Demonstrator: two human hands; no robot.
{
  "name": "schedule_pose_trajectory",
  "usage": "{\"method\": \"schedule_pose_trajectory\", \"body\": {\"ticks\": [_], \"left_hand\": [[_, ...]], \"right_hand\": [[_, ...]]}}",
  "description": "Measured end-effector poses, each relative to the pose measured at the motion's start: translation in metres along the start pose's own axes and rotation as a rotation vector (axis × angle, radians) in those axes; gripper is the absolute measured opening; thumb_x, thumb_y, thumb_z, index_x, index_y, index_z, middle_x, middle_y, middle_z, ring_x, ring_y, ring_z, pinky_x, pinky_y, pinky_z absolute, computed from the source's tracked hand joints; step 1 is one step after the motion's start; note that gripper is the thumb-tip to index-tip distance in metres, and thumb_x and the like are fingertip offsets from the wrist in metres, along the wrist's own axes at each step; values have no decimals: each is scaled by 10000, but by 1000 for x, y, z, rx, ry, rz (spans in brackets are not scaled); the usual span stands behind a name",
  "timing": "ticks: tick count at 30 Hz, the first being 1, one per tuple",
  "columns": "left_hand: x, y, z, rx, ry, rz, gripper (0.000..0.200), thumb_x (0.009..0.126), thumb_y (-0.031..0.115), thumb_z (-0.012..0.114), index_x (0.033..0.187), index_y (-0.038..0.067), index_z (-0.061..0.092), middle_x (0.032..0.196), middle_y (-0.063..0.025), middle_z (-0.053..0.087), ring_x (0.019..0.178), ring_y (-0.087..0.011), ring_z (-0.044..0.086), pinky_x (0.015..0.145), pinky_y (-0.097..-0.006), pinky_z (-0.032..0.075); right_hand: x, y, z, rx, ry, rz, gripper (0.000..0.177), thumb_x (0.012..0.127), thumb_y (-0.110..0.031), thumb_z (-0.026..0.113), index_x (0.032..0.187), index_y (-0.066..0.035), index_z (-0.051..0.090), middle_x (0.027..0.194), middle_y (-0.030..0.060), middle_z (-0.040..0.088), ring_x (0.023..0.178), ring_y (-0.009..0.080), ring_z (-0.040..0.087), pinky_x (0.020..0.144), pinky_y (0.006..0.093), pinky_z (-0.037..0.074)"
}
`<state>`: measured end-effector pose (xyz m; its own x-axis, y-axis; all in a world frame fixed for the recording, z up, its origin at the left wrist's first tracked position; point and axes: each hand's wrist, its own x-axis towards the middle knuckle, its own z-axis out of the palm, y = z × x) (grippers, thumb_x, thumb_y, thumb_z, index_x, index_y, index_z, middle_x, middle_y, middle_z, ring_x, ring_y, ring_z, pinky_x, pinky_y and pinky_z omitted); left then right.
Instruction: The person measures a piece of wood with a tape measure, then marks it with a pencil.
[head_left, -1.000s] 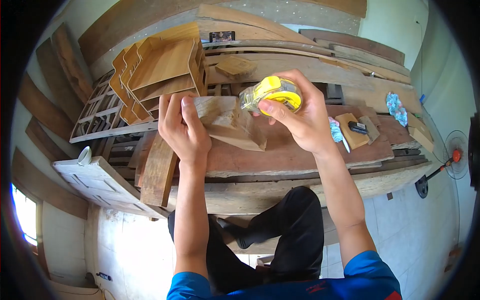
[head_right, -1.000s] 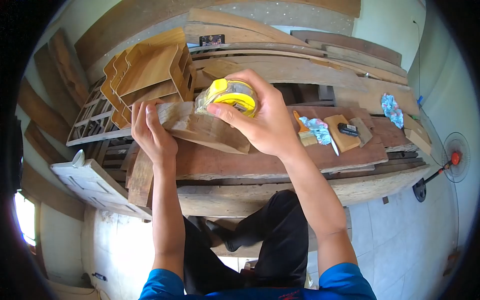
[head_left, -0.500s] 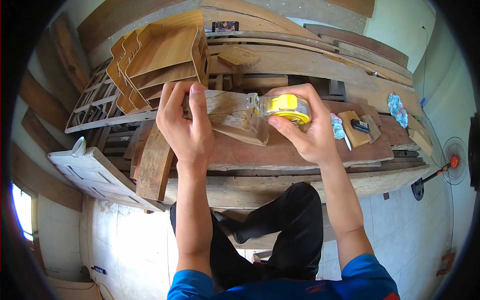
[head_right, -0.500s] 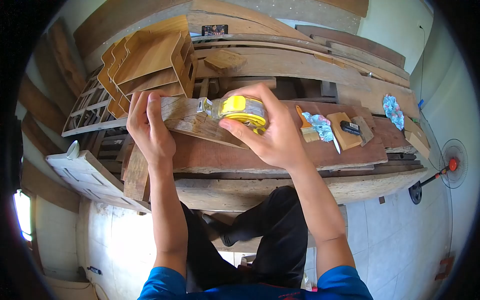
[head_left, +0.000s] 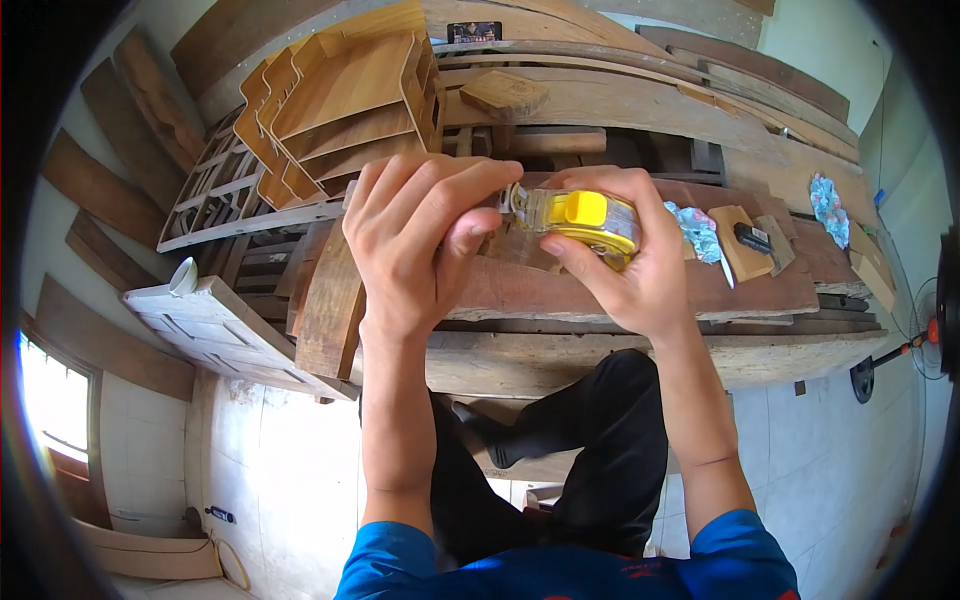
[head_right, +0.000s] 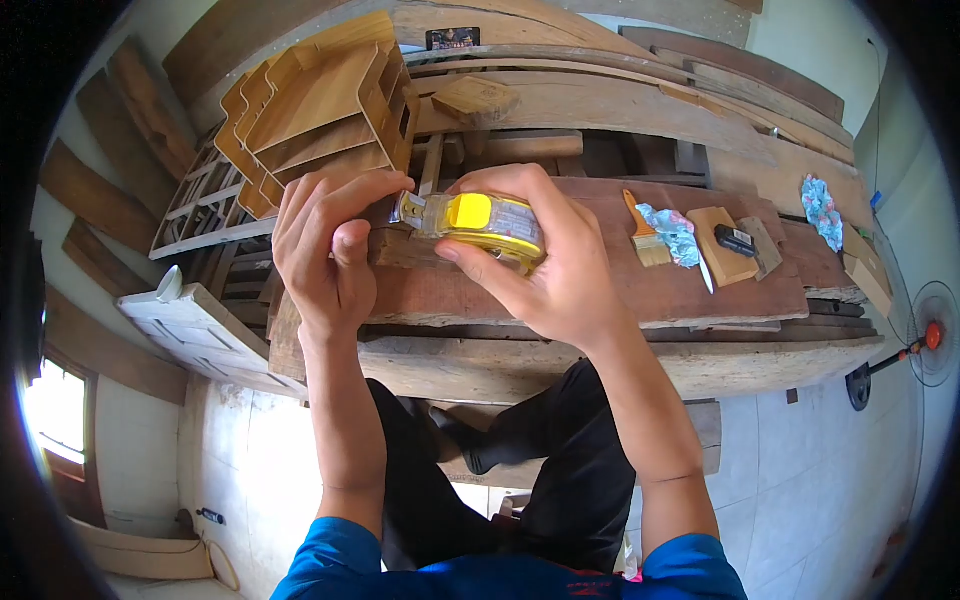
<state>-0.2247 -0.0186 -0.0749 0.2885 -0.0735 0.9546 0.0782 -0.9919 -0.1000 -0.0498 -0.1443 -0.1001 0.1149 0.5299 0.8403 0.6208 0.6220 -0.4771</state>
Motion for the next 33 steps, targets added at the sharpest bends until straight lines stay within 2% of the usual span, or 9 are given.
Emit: {"method": "schedule_pose_trajectory", "body": {"ticks": [3,6,10,11,15,17,22,27,33], "left_hand": [[-4,0,12,-80,139,-30,211,1043,245,611,1108,75,717,882,-7,752,742,-210,644,739,-350,468],[-6,1,7,-85,96,-65,201,992,71,564,1141,49,697,877,-11,753,717,-199,624,737,-342,465],[-3,6,-8,-151,-84,-207,565,924,429,622,1242,-38,616,868,-113,674,829,-194,625,808,-337,484],[-6,3,-6,-90,-76,-238,769,802,558,647,1274,-48,604,864,-101,640,818,-190,609,800,-324,473],[1,5,-9,-47,-112,-251,603,733,457,698,1131,3,678,834,-72,636,792,-202,598,786,-334,468],[6,5,-12,-29,-132,-197,434,668,351,737,1007,80,726,777,-19,627,767,-219,598,772,-359,463],[4,10,-9,-12,-82,-288,333,677,272,732,943,72,740,749,-23,631,757,-214,596,751,-341,468],[-5,2,-8,-92,14,-348,339,690,213,714,968,22,740,745,-61,643,744,-209,594,730,-324,480],[-23,-31,-25,-128,61,-463,367,859,229,656,1107,-40,682,891,-96,677,838,-167,624,792,-298,478]], "right_hand": [[-2,-6,-2,-122,19,-104,434,834,-133,887,1160,-38,617,1089,111,737,932,226,755,799,337,601],[-6,-11,-1,-202,14,-178,463,799,-125,894,1159,-42,615,1092,121,729,918,264,756,766,353,610],[-10,-12,7,-244,18,-223,527,732,-123,904,1162,-43,610,1096,116,710,898,293,737,727,361,605],[-11,-13,8,-261,25,-221,532,728,-123,904,1163,-42,609,1102,113,708,899,293,734,724,360,603],[-14,-7,16,-227,63,-251,560,711,-125,906,1173,-34,603,1124,106,702,906,290,730,719,361,599],[-15,-10,14,-210,20,-241,568,750,-70,910,1213,-22,584,1138,179,706,947,314,745,773,364,614],[-17,-5,20,-208,24,-243,574,727,-95,904,1207,-35,595,1146,144,703,942,310,738,764,371,609],[-27,2,21,-140,-16,-127,508,793,-77,903,1199,-19,604,1130,185,724,978,320,751,835,366,603],[-72,90,11,-233,-166,337,356,854,-166,859,1123,-29,672,1084,133,736,987,303,726,880,364,563]]}}
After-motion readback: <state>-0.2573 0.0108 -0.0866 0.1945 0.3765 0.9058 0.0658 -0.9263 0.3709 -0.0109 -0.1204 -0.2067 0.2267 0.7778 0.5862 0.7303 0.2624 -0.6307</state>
